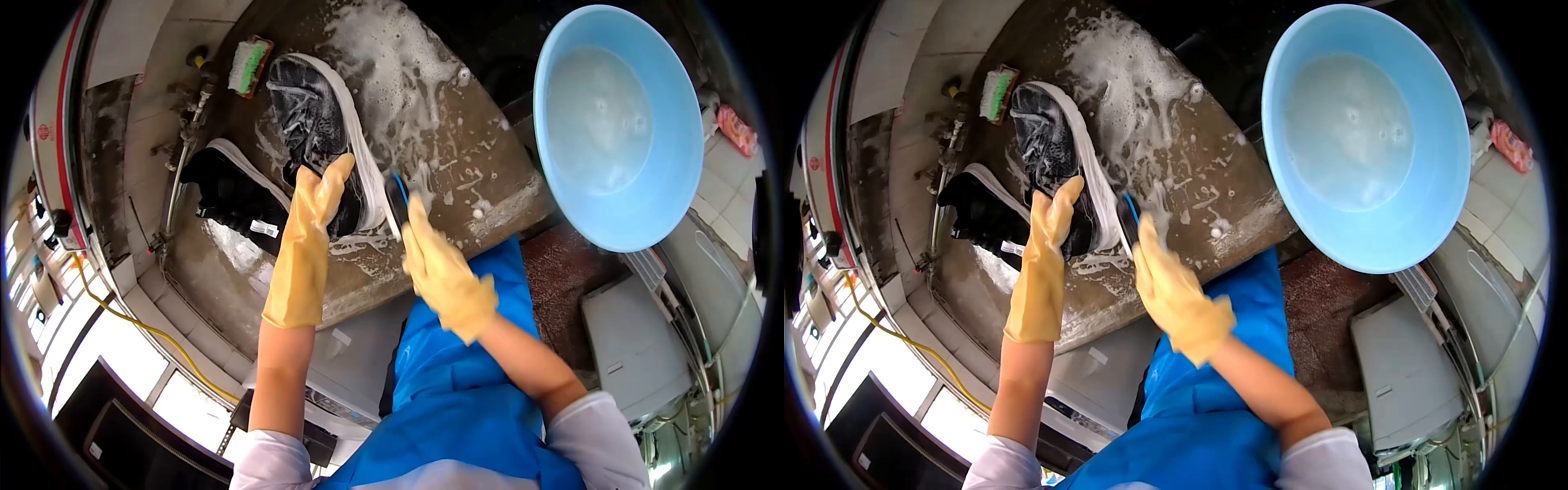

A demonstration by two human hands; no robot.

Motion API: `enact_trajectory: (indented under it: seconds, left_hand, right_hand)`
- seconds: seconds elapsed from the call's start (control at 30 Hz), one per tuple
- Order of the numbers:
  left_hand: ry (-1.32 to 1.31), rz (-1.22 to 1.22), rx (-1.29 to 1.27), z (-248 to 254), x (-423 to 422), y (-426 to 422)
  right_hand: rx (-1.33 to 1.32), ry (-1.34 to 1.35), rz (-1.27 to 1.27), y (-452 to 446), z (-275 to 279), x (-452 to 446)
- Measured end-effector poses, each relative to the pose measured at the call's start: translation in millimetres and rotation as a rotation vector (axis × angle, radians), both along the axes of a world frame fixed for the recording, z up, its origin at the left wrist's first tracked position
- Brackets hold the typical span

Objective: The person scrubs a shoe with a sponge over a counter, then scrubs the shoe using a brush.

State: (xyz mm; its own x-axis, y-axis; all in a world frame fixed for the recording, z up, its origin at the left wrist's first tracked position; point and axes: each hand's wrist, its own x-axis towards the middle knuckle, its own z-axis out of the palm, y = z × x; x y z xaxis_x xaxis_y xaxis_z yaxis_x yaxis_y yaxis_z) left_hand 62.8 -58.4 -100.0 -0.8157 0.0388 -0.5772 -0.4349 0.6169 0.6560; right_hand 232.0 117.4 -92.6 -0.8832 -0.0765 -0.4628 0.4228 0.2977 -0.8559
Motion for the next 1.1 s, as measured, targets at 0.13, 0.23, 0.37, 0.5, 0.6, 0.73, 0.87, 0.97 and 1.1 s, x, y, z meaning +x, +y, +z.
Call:
enact_trajectory:
  seconds: [0.13,0.23,0.37,0.5,0.6,0.73,0.87,0.97,1.1]
  left_hand:
    - [0.143,-0.078,0.132,-8,8,-7]
    - [0.202,-0.063,0.235,-11,8,-9]
    - [0.165,-0.076,0.28,-16,5,-14]
    - [0.143,-0.033,0.337,-23,7,-16]
    - [0.13,0.002,0.295,-16,0,-6]
    - [0.109,0.004,0.277,-23,10,-19]
    - [0.156,0.093,0.3,-13,5,-3]
    - [0.152,0.111,0.331,-15,-3,1]
    - [0.097,0.06,0.37,-15,1,-5]
  right_hand:
    - [0.687,0.455,0.209,3,10,-48]
    - [0.73,0.383,0.281,-2,15,-75]
    - [0.142,0.144,-0.142,-17,10,-6]
    - [0.321,0.383,-0.213,-12,-4,-111]
    - [0.372,0.23,-0.177,-21,23,-74]
    - [0.08,0.016,-0.136,-15,30,-60]
    - [0.232,0.053,-0.084,-7,17,-116]
    - [0.503,0.302,-0.108,-10,39,-48]
    - [0.164,-0.067,-0.051,-4,31,-103]
